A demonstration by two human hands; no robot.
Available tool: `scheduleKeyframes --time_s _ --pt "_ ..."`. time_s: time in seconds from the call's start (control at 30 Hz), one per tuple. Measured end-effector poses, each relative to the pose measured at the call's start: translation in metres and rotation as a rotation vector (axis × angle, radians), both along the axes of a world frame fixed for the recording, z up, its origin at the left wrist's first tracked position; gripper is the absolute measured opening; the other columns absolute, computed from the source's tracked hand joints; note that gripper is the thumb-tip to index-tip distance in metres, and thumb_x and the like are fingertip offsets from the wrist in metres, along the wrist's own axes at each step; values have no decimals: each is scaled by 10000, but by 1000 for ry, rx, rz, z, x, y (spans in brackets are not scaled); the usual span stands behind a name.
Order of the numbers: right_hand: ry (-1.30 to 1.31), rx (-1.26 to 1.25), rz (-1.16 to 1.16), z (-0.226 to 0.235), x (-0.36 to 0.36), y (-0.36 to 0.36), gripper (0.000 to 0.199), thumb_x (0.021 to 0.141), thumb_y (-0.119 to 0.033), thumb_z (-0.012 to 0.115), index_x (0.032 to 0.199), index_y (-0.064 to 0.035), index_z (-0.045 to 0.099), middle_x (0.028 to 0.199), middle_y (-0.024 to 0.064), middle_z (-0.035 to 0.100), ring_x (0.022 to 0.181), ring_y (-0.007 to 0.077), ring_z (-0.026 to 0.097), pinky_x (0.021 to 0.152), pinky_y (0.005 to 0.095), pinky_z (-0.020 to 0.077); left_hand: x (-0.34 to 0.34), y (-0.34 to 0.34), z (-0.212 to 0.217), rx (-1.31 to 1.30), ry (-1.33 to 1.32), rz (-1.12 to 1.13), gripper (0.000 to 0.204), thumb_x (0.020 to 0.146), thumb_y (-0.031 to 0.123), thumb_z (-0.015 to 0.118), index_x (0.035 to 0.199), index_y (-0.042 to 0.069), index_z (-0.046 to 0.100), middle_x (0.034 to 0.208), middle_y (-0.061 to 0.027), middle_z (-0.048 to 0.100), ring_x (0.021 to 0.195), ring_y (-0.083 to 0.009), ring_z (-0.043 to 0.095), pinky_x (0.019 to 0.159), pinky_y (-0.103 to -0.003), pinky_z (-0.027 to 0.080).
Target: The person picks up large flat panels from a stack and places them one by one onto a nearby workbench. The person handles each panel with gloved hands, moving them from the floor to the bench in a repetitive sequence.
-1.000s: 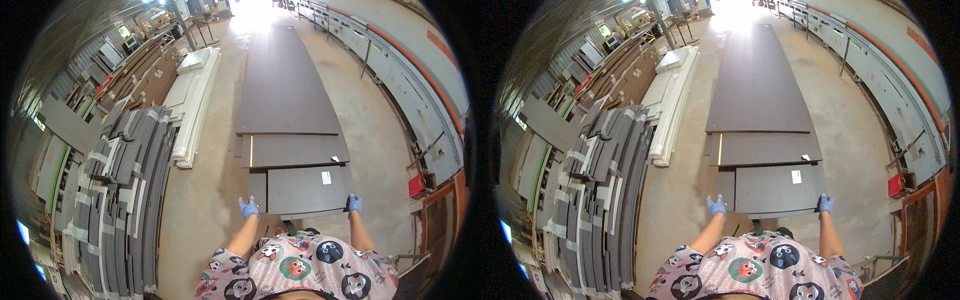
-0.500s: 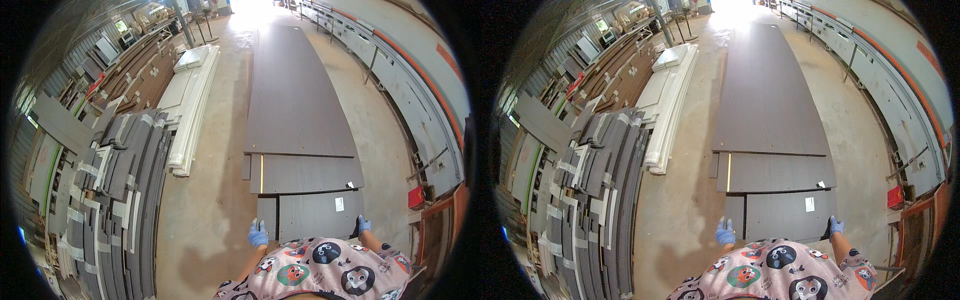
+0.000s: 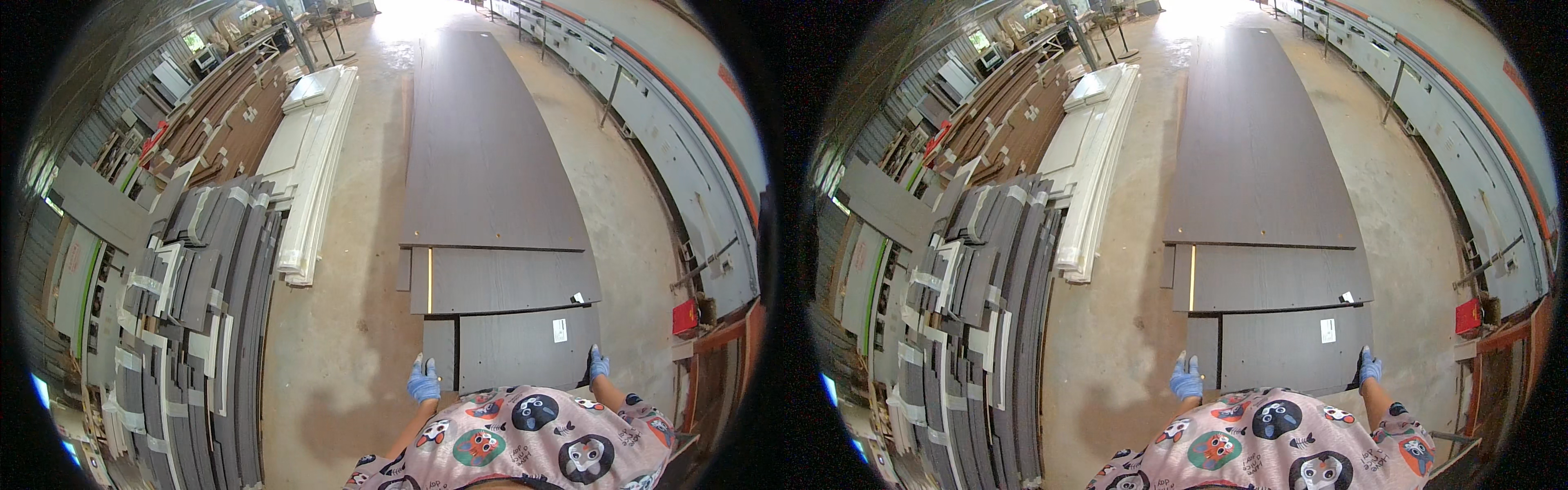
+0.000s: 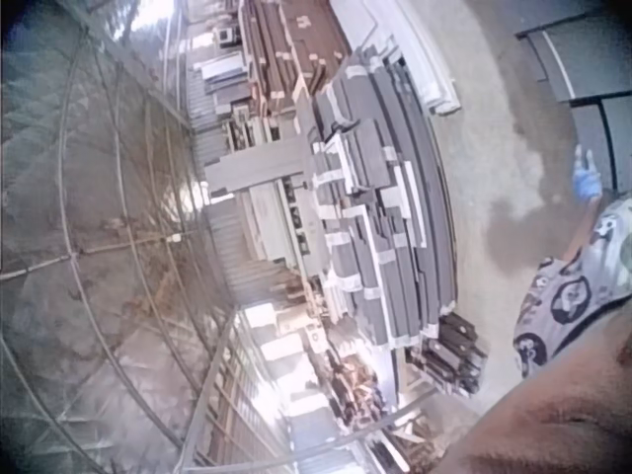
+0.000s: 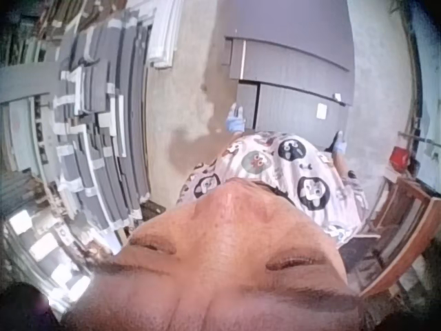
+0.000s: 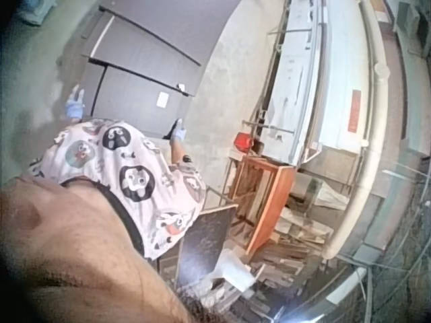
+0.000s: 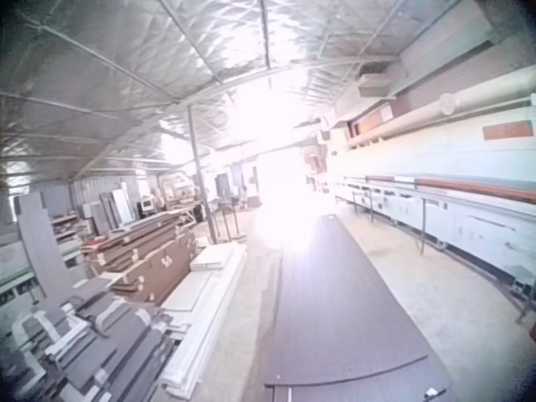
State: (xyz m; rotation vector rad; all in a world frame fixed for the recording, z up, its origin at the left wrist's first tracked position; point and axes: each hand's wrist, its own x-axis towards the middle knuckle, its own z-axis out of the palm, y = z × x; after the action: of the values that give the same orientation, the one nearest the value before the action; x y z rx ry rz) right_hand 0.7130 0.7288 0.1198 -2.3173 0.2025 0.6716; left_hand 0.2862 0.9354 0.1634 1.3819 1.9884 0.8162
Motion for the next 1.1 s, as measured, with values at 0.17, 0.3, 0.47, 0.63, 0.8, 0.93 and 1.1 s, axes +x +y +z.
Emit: scheduleKeyframes --time_s 0.17,0.3,0.47,0.63,0.8,0.93,1.1 --pt "-26 6 0 -9 6 8 906 759 -617 612 1345 32 373 1335 214 454 1191 326 479 969 418 396 5 11 4 43 44 -14 419 820 375 645 1155 124 625 1039 -171 653 906 -326 639 807 -382 491" --pt "-1 -4 7 11 -2 30 885 760 -626 603 1315 32 401 1303 213 482 1172 317 492 964 423 397 4 24 1 57 66 -26 419 825 369 640 1166 125 618 1047 -176 649 907 -325 640 804 -383 492" --pt "-9 -3 26 28 -7 57 893 761 -627 603 1324 33 394 1316 215 472 1188 330 482 970 423 390 8 52 -2 48 -4 -29 403 831 357 637 1166 133 619 1073 -178 642 923 -317 640 805 -372 491" --pt "45 28 33 27 0 94 921 754 -634 606 1348 29 369 1335 213 459 1212 326 467 987 419 377 11 92 -14 40 5 -19 404 831 362 639 1161 130 622 1068 -178 644 931 -314 638 816 -368 489" --pt "21 41 31 17 7 142 943 752 -646 598 1357 37 358 1343 220 452 1234 329 452 1008 408 361 15 150 -34 -13 -99 17 405 823 369 647 1160 144 624 1052 -176 647 931 -318 636 821 -376 487" --pt "-18 -40 97 22 14 194 955 754 -671 571 1349 48 367 1356 231 436 1248 348 435 1018 413 353 22 206 -35 38 -25 -3 391 822 362 649 1160 167 625 1050 -163 651 930 -318 636 820 -374 488" --pt "-34 -99 186 34 17 275 956 760 -688 541 1348 47 370 1365 244 419 1257 361 423 1021 415 348 27 288 -34 69 -89 6 391 830 359 645 1156 145 624 1061 -145 654 938 -290 641 830 -360 482"
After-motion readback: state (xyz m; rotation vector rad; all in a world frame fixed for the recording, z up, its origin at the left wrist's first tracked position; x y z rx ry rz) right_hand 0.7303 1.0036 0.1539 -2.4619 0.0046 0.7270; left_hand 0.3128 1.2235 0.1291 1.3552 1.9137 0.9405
